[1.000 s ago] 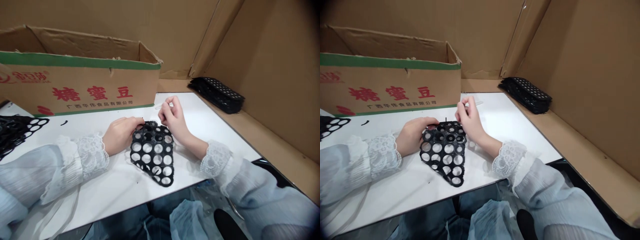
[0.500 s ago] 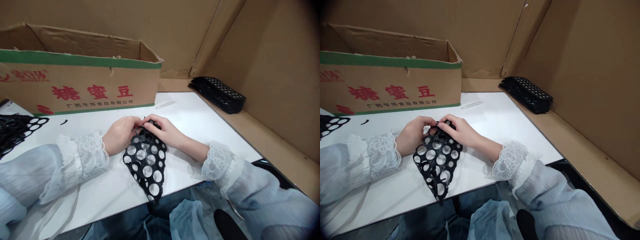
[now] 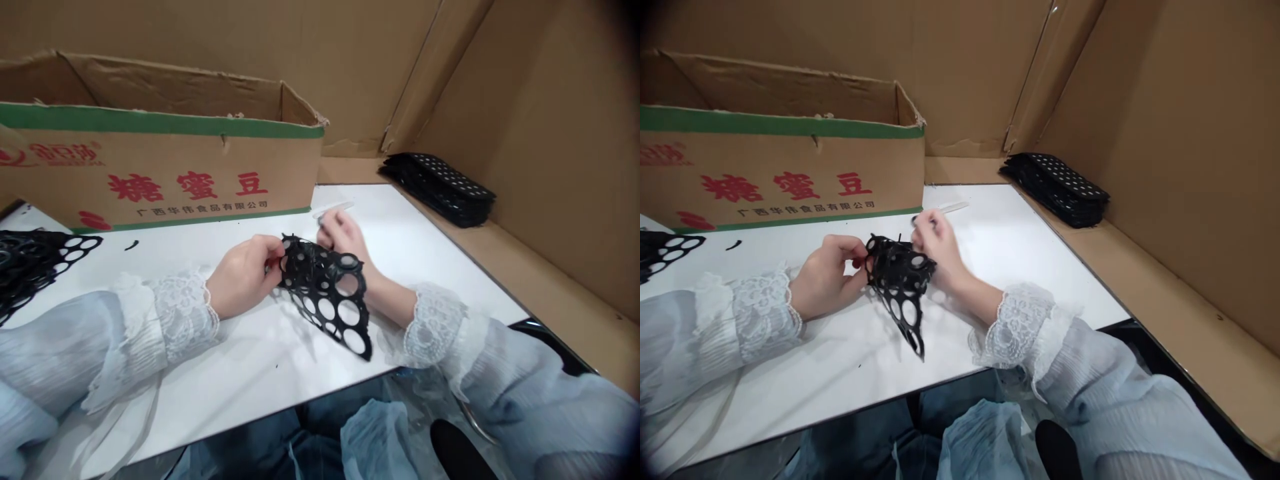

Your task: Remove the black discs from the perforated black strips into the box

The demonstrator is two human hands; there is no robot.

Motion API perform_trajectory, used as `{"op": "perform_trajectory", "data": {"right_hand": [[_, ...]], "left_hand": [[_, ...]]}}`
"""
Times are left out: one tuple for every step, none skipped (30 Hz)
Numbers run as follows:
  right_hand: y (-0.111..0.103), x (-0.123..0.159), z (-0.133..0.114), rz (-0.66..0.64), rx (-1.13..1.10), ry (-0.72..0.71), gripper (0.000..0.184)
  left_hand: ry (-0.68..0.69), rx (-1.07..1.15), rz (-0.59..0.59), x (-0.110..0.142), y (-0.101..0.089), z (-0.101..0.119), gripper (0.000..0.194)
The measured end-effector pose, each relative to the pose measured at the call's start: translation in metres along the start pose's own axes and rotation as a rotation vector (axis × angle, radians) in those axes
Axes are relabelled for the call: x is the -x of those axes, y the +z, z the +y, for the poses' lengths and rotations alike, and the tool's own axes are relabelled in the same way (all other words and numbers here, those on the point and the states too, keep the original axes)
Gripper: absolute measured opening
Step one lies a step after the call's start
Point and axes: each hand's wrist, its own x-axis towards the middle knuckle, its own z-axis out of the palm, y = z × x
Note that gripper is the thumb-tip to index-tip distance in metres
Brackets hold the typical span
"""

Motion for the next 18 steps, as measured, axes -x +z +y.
{"op": "perform_trajectory", "data": {"right_hand": [[-0.005, -0.004, 0.0, 0.073, -0.039, -0.01, 0.023], [-0.009, -0.008, 0.0, 0.115, -0.051, -0.007, 0.024], [-0.012, -0.01, 0.0, 0.099, -0.033, 0.004, 0.024], [-0.013, -0.01, 0.0, 0.03, 0.012, 0.04, 0.023], [-0.012, -0.009, 0.0, -0.069, 0.065, 0.061, 0.022], [-0.01, -0.006, 0.0, -0.167, 0.115, 0.045, 0.02], [-0.006, -0.003, 0.0, -0.253, 0.152, 0.003, 0.019], [-0.002, 0.001, -0.001, -0.327, 0.174, -0.036, 0.018], [0.002, 0.005, -0.002, -0.386, 0.188, -0.053, 0.016], [0.004, 0.008, -0.002, -0.433, 0.195, -0.047, 0.015], [0.006, 0.011, -0.003, -0.47, 0.201, -0.02, 0.015], [0.007, 0.013, -0.003, -0.498, 0.206, 0.015, 0.017], [0.006, 0.014, -0.003, -0.518, 0.212, 0.047, 0.018], [0.006, 0.014, -0.003, -0.53, 0.219, 0.066, 0.019], [0.005, 0.013, -0.003, -0.532, 0.227, 0.071, 0.019], [0.004, 0.013, -0.003, -0.528, 0.233, 0.064, 0.02], [0.004, 0.012, -0.003, -0.522, 0.24, 0.049, 0.021], [0.004, 0.012, -0.002, -0.511, 0.245, 0.029, 0.023]], "left_hand": [[0.009, 0.01, -0.022, 0.001, 0.0, 0.0, 0.014], [0.014, 0.026, -0.035, 0.001, 0.001, 0.001, 0.015], [0.021, 0.05, -0.035, 0.002, 0.001, 0.002, 0.018], [0.021, 0.071, -0.033, 0.001, 0.001, 0.002, 0.023], [0.014, 0.078, -0.031, 0.001, 0.001, 0.002, 0.029], [0.01, 0.071, -0.038, 0.0, 0.0, 0.003, 0.034], [0.021, 0.055, -0.062, -0.001, 0.0, 0.002, 0.036], [0.043, 0.034, -0.1, -0.002, -0.001, 0.002, 0.035], [0.069, 0.021, -0.144, -0.003, -0.001, 0.001, 0.033], [0.1, 0.02, -0.18, -0.004, -0.002, 0.0, 0.03], [0.128, 0.028, -0.2, -0.004, -0.002, -0.001, 0.028], [0.144, 0.036, -0.212, -0.004, -0.003, -0.001, 0.026], [0.145, 0.034, -0.22, -0.003, -0.003, -0.002, 0.025], [0.132, 0.026, -0.223, -0.003, -0.003, -0.002, 0.024], [0.112, 0.018, -0.221, -0.003, -0.003, -0.003, 0.023], [0.091, 0.012, -0.218, -0.003, -0.003, -0.002, 0.023], [0.073, 0.01, -0.217, -0.003, -0.003, -0.002, 0.023], [0.06, 0.008, -0.21, -0.002, -0.003, -0.001, 0.023]]}}
